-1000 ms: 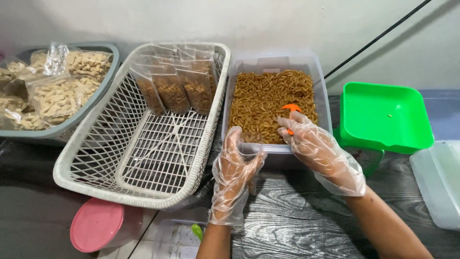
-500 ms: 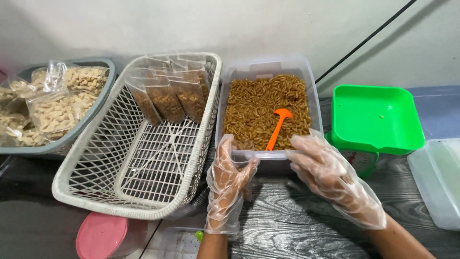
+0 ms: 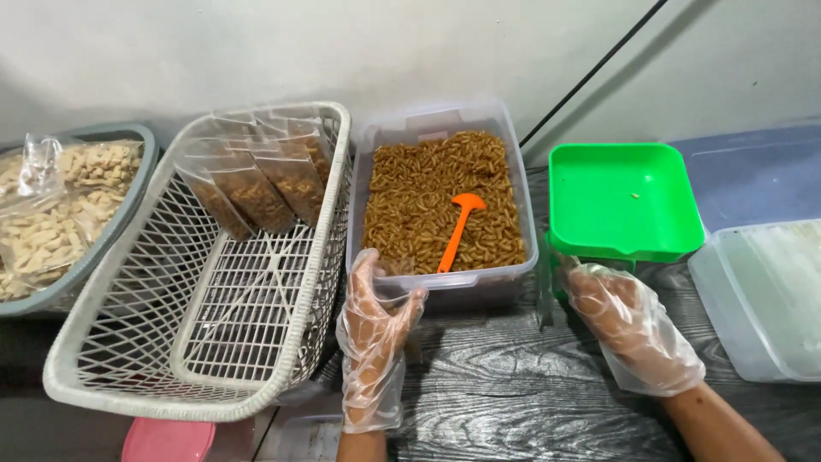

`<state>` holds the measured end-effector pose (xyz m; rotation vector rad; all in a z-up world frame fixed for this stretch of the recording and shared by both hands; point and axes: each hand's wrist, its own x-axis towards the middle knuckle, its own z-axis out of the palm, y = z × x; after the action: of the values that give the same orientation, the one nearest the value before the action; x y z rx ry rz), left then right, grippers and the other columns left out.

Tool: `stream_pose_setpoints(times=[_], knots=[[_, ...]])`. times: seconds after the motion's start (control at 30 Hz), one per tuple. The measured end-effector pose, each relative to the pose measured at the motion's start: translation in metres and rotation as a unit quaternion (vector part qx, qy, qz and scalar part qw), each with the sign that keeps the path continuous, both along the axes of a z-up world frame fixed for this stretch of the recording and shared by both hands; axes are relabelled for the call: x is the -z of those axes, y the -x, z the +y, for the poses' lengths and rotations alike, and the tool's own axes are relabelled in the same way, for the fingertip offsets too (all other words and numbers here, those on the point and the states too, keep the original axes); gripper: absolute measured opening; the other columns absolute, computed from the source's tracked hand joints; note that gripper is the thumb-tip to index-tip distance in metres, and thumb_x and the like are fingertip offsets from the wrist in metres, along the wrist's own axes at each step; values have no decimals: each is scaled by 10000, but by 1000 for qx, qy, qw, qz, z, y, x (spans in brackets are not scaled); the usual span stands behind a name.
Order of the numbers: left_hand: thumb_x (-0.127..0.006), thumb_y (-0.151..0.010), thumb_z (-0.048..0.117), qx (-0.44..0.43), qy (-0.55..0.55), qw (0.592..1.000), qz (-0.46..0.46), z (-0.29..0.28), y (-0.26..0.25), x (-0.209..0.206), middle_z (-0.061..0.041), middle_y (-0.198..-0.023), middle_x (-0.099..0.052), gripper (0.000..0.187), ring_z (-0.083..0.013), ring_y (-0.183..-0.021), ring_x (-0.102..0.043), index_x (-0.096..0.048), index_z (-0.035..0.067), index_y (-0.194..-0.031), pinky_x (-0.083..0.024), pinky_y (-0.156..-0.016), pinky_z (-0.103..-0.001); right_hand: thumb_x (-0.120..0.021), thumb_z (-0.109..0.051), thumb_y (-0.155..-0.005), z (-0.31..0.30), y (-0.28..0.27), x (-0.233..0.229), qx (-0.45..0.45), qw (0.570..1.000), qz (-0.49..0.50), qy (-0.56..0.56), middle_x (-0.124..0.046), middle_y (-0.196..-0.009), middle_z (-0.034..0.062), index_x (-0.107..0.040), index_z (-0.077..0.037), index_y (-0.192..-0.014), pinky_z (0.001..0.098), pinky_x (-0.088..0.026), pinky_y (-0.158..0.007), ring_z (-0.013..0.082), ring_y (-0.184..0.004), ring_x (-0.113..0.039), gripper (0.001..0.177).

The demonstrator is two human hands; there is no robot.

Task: Packaging dried insects by scooping them into bags and weighing them on a digital scale.

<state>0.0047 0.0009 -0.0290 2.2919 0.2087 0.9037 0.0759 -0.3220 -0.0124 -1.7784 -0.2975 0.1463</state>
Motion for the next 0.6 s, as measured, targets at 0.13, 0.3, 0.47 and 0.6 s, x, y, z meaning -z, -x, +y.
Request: stream_pose_setpoints(times=[0.13,0.3,0.47,0.6], knots=[[-660,-835,633,-6,-5,1000,2,-1,-1,-3,-78,-1153,-626,842,-195,-972,-676,-450,83,-1438,-594,-785,-336,-461,-498,-986,2,-6,-15,9,977,-85,194,-421,-649,7,-568,-129,-713,413,-325,-607,197,-647,-348,472],[-724,-746,615,-19,84,994,73,-4,0,-11,-85,-1180,-634,903,-203,-1015,-687,-471,115,-1454,-596,-795,-319,-450,-308,-1011,-26,-24,24,-20,926,-264,269,-521,-706,81,-587,-143,-1125,451,-345,-573,268,-589,-456,243],[-741,-755,590,-30,51,997,57,-5,-1,-6,-78,-1185,-649,871,-190,-1016,-696,-487,119,-1442,-581,-807,-316,-440,-315,-1050,-34,-24,15,0,946,-245,210,-489,-665,77,-662,-138,-996,445,-332,-612,269,-595,-399,289],[-705,-733,642,-34,72,994,75,-3,-3,-4,-60,-1109,-636,916,-175,-839,-723,-462,134,-1456,-601,-673,-288,-556,-350,-959,-33,-11,-16,-12,997,-70,-14,-540,-849,44,-589,-45,-943,325,-431,-719,140,-816,-465,308]])
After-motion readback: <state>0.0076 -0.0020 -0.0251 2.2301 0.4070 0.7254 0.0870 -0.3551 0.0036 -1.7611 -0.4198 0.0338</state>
